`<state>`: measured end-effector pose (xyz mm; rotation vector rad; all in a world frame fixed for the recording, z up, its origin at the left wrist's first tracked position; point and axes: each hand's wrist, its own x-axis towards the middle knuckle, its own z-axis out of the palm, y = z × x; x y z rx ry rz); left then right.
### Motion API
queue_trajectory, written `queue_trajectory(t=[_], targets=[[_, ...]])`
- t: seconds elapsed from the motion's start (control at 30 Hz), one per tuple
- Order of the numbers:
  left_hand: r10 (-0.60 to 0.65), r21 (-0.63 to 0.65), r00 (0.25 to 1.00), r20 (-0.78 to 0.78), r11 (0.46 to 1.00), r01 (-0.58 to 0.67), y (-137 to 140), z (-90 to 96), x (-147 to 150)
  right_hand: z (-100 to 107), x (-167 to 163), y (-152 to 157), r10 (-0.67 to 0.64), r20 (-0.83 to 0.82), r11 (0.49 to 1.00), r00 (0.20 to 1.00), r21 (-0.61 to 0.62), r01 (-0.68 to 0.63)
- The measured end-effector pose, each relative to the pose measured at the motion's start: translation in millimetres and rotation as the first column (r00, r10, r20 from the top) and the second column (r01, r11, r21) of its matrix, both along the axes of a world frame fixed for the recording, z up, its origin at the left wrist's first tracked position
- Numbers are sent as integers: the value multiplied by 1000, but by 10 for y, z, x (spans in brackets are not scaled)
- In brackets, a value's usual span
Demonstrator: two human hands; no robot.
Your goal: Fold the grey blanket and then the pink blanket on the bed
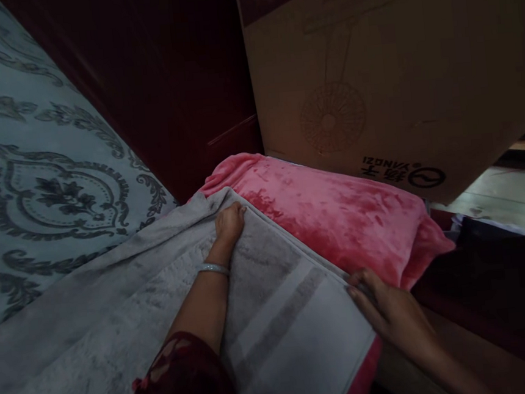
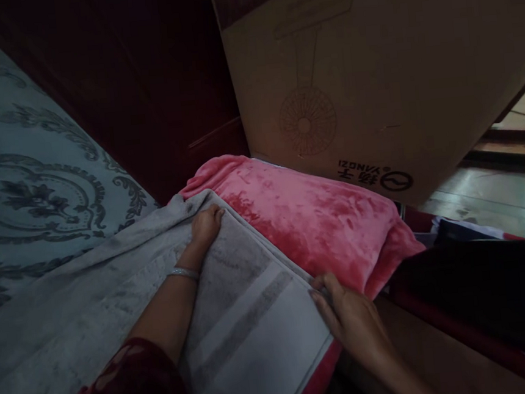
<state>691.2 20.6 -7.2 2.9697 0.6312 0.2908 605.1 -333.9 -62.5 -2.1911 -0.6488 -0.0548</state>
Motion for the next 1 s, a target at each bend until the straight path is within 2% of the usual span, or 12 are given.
queue_trajectory(t=[0.2,0.33,0.4,0.53,0.63,0.73,0.83,0.93,1.0], targets=[[-20,-54,1000,8,998,21,22,23,-18,-45,7,3,-24,14,1000,1000,-15,24],[-88,-163,995,-44,984,79,131,164,7,-72,24,27,-20,28,1000,999,-1,20],[-99,-173,994,-54,981,88,221,261,-50,-96,51,17,-2,32,1000,999,9,2],[-45,-150,995,-92,988,30,435,369,-435,-36,181,-69,104,70,994,992,-53,-101],[14,-124,991,-137,992,-31,608,367,-881,237,312,13,174,178,968,968,-212,-135],[73,-92,985,-158,992,-88,782,367,-1330,615,410,489,280,302,939,912,-283,-195],[127,-58,976,-176,989,-139,955,393,-1752,857,467,1300,453,275,870,848,-344,-353],[182,-22,965,-188,982,-190,1123,407,-2192,887,522,2070,512,184,787,839,-491,-373],[226,1,955,-190,973,-230,1229,390,-2504,833,572,2408,486,159,771,859,-541,-336]])
